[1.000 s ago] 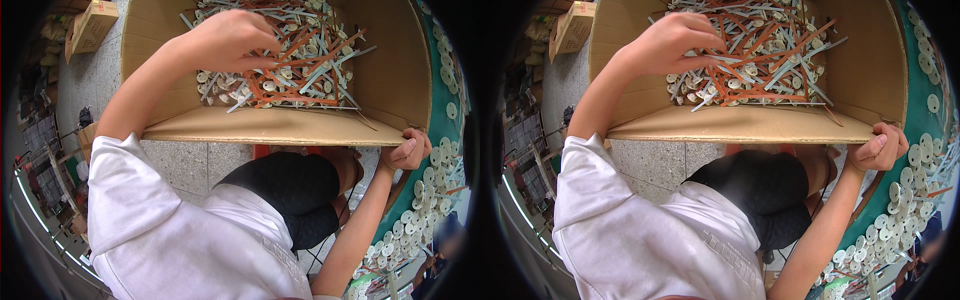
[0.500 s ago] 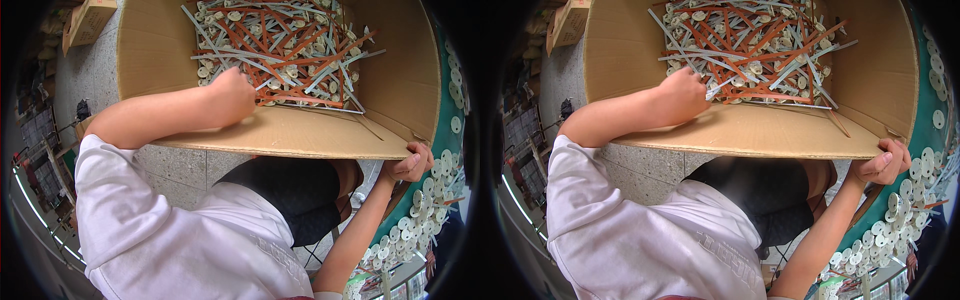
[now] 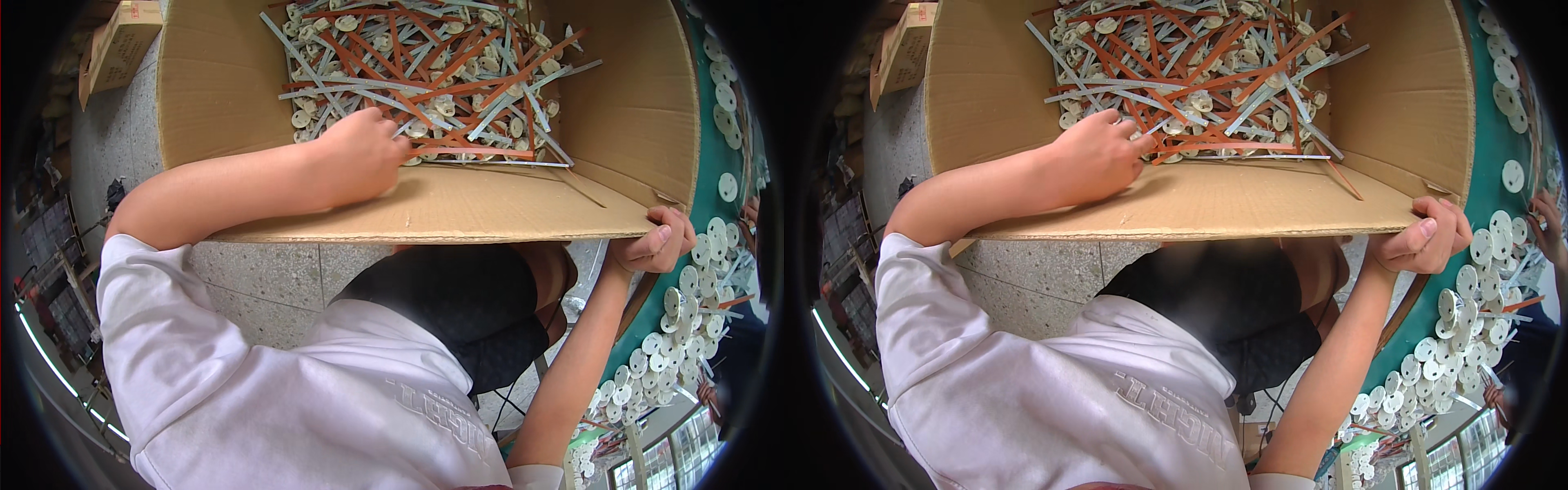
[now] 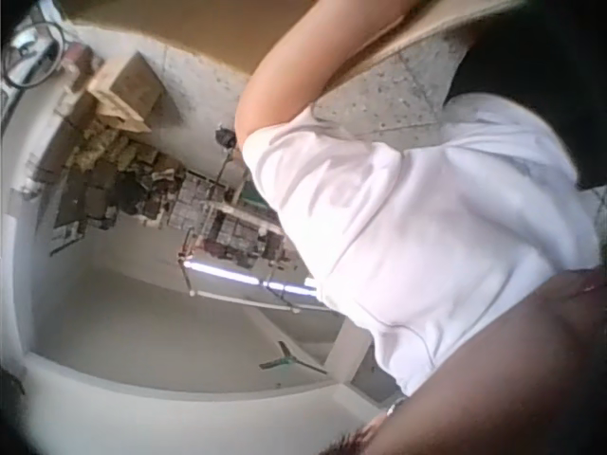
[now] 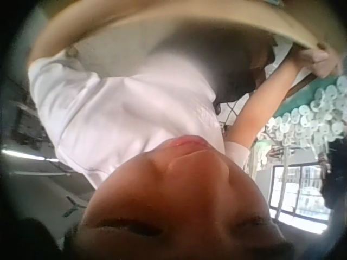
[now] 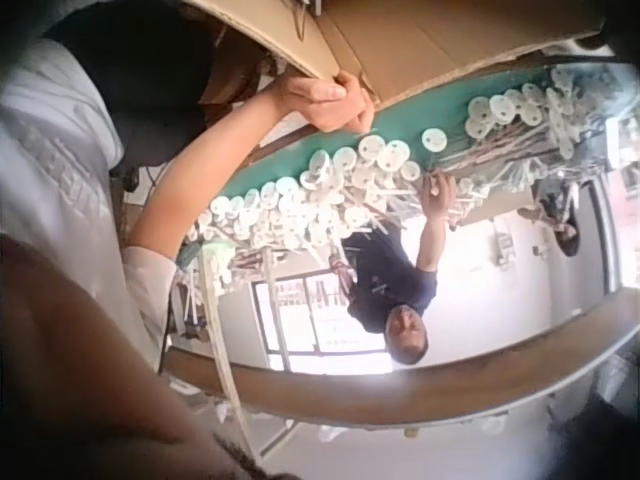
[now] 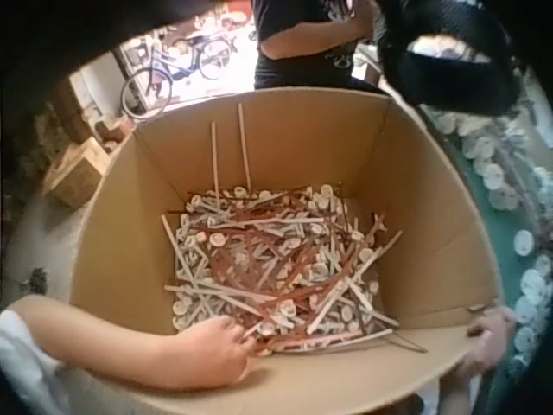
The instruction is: Assembling small circular white parts onto sticks using a hot glue gun.
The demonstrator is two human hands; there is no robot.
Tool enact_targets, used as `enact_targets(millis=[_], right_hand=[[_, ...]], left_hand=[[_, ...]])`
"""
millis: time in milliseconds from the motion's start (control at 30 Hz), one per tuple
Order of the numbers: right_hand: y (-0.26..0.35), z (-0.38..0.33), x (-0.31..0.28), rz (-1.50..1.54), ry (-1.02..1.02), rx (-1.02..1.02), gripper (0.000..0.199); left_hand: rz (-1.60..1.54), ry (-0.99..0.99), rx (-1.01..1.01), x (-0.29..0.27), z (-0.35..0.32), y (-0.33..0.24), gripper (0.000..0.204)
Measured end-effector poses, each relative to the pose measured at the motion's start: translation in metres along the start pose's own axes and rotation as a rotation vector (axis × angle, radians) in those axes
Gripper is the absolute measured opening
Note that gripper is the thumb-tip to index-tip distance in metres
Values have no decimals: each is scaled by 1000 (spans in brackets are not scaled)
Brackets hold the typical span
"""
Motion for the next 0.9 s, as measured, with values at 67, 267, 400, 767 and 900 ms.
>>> enact_targets(millis=[67,267,400,767,900], right_hand=[[0,1,0,8,-6,3,34],[5,-2,-1,17,2,32,32],[0,-2,-1,14,27,32,31],[-3,-2,0,-10,33,20,35],[-4,-4,0,-19,40,23,35]], left_hand=[[19,-107,26,-13,12,-2,18],[51,-203,348,-65,94,1,14],[97,-333,509,-63,142,-11,13],[181,-284,116,16,164,46,26],[126,-138,92,9,153,49,26]])
Point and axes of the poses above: each hand's wrist, its own z-axis towards the middle knuckle, its own x-axis out of the palm, y = z × x, the point moved 2 cm from there along z, towards the middle knuckle, and after that the axes turned 13 degrees about y, right-handed, at the moved point
